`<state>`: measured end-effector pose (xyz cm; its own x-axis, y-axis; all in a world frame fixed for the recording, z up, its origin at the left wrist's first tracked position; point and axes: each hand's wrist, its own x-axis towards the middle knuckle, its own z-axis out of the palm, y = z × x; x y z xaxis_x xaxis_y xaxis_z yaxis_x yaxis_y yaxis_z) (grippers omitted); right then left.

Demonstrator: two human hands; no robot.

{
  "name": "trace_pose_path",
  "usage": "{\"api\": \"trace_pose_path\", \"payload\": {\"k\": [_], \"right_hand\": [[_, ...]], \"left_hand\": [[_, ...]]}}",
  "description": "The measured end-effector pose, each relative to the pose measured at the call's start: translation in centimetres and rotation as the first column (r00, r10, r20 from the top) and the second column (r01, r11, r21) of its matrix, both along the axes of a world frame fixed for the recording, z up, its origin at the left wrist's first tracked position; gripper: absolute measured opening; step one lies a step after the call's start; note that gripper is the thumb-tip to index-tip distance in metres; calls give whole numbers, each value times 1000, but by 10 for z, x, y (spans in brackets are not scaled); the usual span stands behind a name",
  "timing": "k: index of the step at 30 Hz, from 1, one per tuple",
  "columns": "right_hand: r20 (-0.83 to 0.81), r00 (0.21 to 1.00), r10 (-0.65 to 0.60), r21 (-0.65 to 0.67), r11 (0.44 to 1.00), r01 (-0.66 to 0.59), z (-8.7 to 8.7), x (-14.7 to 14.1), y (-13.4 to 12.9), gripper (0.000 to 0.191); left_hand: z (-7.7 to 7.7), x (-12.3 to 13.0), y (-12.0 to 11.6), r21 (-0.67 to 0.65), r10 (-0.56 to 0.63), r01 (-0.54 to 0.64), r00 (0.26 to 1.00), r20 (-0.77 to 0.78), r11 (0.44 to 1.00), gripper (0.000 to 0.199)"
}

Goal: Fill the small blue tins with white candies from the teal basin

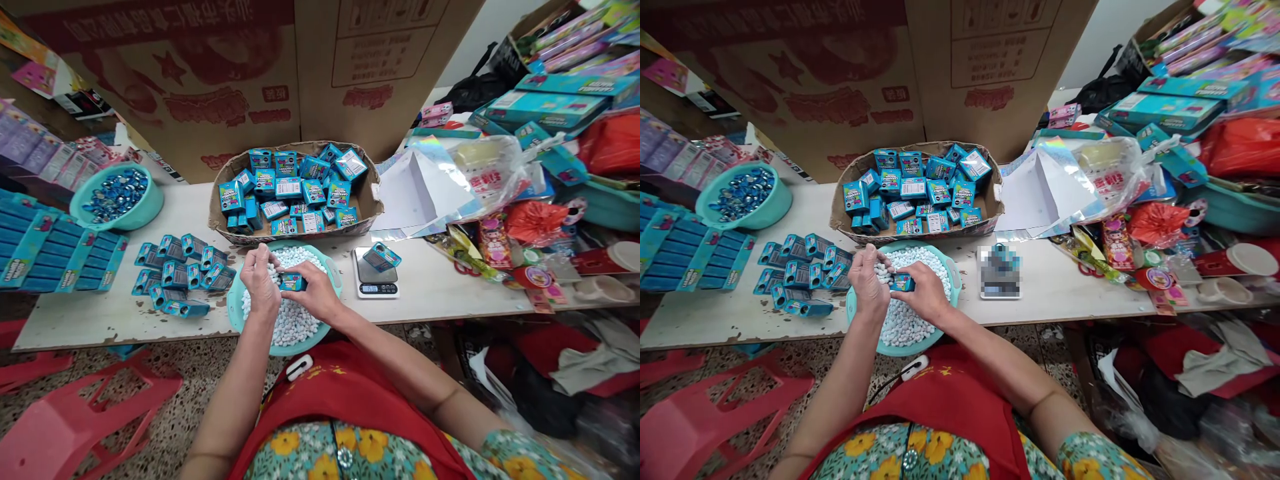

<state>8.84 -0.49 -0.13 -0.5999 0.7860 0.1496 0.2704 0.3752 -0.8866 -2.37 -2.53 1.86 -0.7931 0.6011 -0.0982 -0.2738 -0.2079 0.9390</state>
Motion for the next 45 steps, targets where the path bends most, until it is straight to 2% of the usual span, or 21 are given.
{"api": "trace_pose_path", "payload": {"k": [4,10,15,17,20,22,23,25,27,28,29,31,33,34,35,36,38,39,40,42,45], "right_hand": [[-62,998,-21,25,999,22,1,-1,-3,40],[6,997,-75,-5,997,75,-18,4,-2,42],[-51,994,-102,-54,994,99,-23,16,-1,45],[-92,991,-102,-92,991,93,-23,21,1,45],[-156,979,-129,-158,982,105,-25,33,4,44],[-201,968,-152,-197,974,112,-26,44,7,44],[-222,961,-163,-214,970,115,-26,51,8,45],[-247,949,-196,-253,958,132,-27,67,9,45],[-247,937,-248,-299,939,170,-29,85,10,44],[-241,930,-277,-322,927,192,-30,94,10,43],[-230,924,-306,-344,914,217,-31,104,11,43],[-198,912,-358,-374,888,267,-34,123,12,42],[-158,900,-406,-386,864,322,-37,141,14,41],[-138,892,-430,-388,852,350,-38,150,15,41],[-121,883,-454,-393,839,377,-40,159,16,41],[-107,872,-479,-399,824,403,-41,167,17,40],[-82,844,-530,-418,787,453,-43,181,18,40],[-71,829,-555,-429,767,477,-45,188,18,40],[-59,814,-579,-438,747,500,-46,194,19,40],[-29,780,-625,-450,705,548,-49,206,20,40],[21,732,-681,-457,645,613,-53,223,22,42]], "left_hand": [[0,2,2,14,26,-24,992,-125,1000,34],[-24,4,11,-69,20,-29,992,-125,997,37],[-16,17,11,-78,-56,50,995,-87,996,37],[-9,16,12,-47,-79,78,997,-26,996,37],[-7,0,15,-8,-158,164,965,209,987,36],[-16,-15,16,-29,-177,200,919,351,979,36],[-24,-21,16,-88,-160,205,917,365,975,34],[-45,-28,16,-330,-163,228,963,212,916,30],[-67,-29,13,-580,-268,215,963,-7,786,23],[-76,-28,11,-672,-365,198,924,-115,714,18],[-84,-26,9,-737,-475,177,854,-215,652,14],[-91,-24,6,-808,-661,106,641,-390,580,11],[-91,-25,5,-832,-758,2,413,-505,555,17],[-89,-26,6,-826,-757,-22,388,-526,563,19],[-86,-28,8,-817,-734,-16,428,-527,577,20],[-84,-29,12,-801,-690,23,522,-501,599,20],[-78,-25,26,-733,-601,219,738,-307,644,22],[-76,-19,35,-674,-578,331,797,-175,661,24],[-73,-10,46,-614,-585,433,809,-58,659,26],[-69,17,73,-540,-682,599,729,60,592,28],[-67,72,117,-575,-873,708,488,-21,409,19]]}}
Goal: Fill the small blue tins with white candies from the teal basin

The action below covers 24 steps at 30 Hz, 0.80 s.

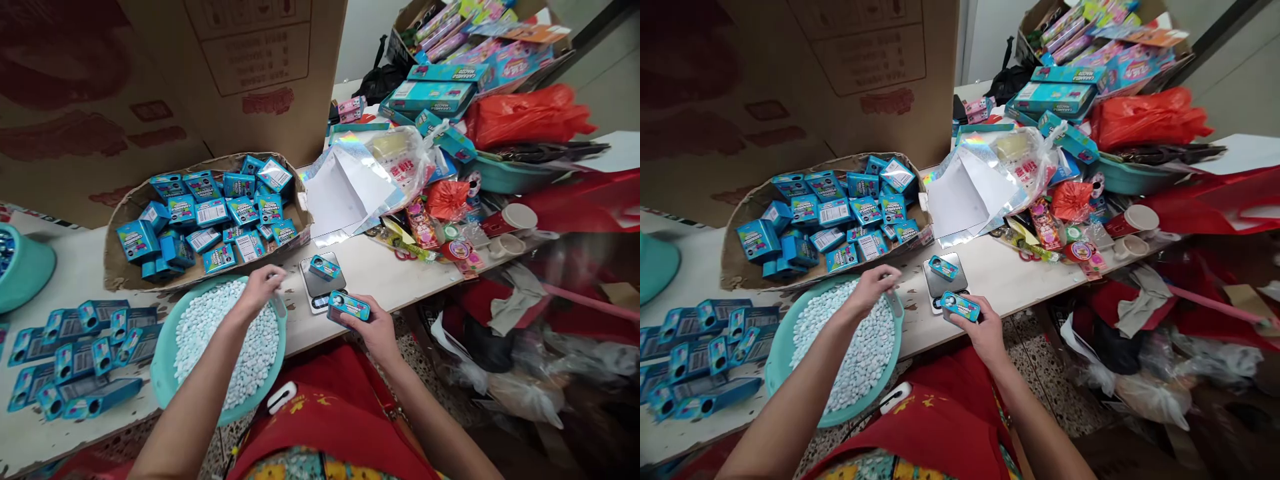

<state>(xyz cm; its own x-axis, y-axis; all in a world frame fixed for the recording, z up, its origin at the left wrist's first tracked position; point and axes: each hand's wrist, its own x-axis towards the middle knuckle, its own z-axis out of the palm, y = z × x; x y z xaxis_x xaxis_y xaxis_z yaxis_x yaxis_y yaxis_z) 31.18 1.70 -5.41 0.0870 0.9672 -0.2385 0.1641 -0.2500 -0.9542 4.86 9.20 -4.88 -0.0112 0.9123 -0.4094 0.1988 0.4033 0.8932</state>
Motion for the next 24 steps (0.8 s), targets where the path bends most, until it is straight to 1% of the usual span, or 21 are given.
{"api": "trace_pose_path", "payload": {"k": [1,2,3,5,7,8,10,12,13,15,17,19,21,23,24], "right_hand": [[10,1000,-18,-9,1000,18,-1,6,1,43],[20,999,-32,-14,999,32,-2,11,2,43],[28,999,-44,-15,999,44,-3,16,2,44],[40,997,-63,-10,998,64,-5,25,4,44],[47,996,-79,-5,997,79,-6,32,4,43],[50,995,-88,-5,996,88,-7,35,5,43],[61,993,-102,-9,995,102,-8,38,5,43],[73,992,-107,-7,994,108,-9,40,6,43],[75,991,-107,-1,994,107,-10,40,6,43],[68,993,-98,19,995,97,-13,39,9,44],[56,995,-87,34,996,85,-17,37,13,44],[57,995,-80,35,996,78,-22,33,18,46],[79,993,-88,35,996,86,-27,27,25,50],[118,986,-115,48,993,110,-31,19,32,55],[142,981,-131,51,991,125,-33,14,36,57]], "left_hand": [[0,18,14,42,-101,106,991,-90,994,14],[-1,35,26,89,-182,204,961,-207,975,11],[-2,50,37,131,-243,300,911,-335,945,11],[-5,71,53,176,-311,473,774,-552,863,17],[-8,81,61,163,-350,590,655,-670,791,25],[-8,84,62,150,-361,621,617,-699,769,29],[-8,85,61,133,-371,653,572,-732,746,32],[-7,85,58,118,-379,688,525,-762,716,30],[-7,86,56,108,-377,710,490,-786,696,29],[-9,89,52,89,-346,744,408,-845,662,26],[-13,93,49,85,-280,751,345,-896,654,25],[-19,97,45,97,-240,746,330,-913,658,23],[-25,98,40,110,-250,758,343,-906,643,22],[-28,92,36,126,-275,778,362,-891,616,21],[-27,86,33,140,-274,775,377,-885,617,21]]}}
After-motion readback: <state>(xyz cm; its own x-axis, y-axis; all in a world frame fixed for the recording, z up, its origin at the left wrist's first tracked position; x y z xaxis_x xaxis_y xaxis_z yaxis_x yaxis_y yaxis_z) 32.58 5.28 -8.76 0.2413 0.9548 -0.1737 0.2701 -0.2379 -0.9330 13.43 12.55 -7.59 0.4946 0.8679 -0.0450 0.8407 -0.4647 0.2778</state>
